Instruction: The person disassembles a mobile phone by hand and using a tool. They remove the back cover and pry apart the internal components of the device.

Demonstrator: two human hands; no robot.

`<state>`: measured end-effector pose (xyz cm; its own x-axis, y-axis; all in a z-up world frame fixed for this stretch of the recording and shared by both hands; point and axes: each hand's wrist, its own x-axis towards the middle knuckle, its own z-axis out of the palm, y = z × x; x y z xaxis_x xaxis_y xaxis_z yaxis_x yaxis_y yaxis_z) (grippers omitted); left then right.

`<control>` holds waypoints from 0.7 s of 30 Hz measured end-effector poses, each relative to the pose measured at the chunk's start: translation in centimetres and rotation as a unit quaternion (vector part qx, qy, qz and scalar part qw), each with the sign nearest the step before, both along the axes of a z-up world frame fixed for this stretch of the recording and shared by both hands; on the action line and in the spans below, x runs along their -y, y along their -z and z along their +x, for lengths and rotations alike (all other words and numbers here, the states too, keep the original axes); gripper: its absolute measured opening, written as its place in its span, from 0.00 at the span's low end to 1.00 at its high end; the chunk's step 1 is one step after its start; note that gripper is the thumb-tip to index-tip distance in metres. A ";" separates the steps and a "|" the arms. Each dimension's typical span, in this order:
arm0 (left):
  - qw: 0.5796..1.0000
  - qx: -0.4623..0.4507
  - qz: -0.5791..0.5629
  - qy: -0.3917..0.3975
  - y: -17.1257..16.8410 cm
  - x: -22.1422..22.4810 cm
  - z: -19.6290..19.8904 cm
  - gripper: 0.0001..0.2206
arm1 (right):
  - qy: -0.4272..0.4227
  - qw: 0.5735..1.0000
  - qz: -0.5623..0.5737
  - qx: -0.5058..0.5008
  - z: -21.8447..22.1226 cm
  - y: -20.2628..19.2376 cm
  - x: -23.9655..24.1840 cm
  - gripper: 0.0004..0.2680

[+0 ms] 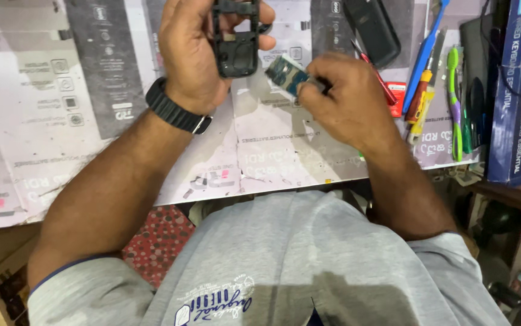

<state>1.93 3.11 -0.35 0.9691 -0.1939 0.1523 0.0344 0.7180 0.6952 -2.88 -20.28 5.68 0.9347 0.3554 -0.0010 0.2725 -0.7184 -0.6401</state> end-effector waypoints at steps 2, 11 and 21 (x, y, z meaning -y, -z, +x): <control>1.000 -0.002 -0.016 0.001 0.0 0.4 0.2 0.17 | -0.013 1.000 -0.021 0.020 -0.3 0.0 -0.9 0.07; 0.989 -0.052 -0.047 0.131 0.0 0.7 -0.3 0.22 | -0.009 0.972 -0.171 0.158 -1.9 -0.5 -2.5 0.07; 0.985 -0.036 -0.019 0.167 -0.6 1.0 -0.7 0.25 | 0.024 0.987 0.144 0.064 2.7 -3.2 0.8 0.08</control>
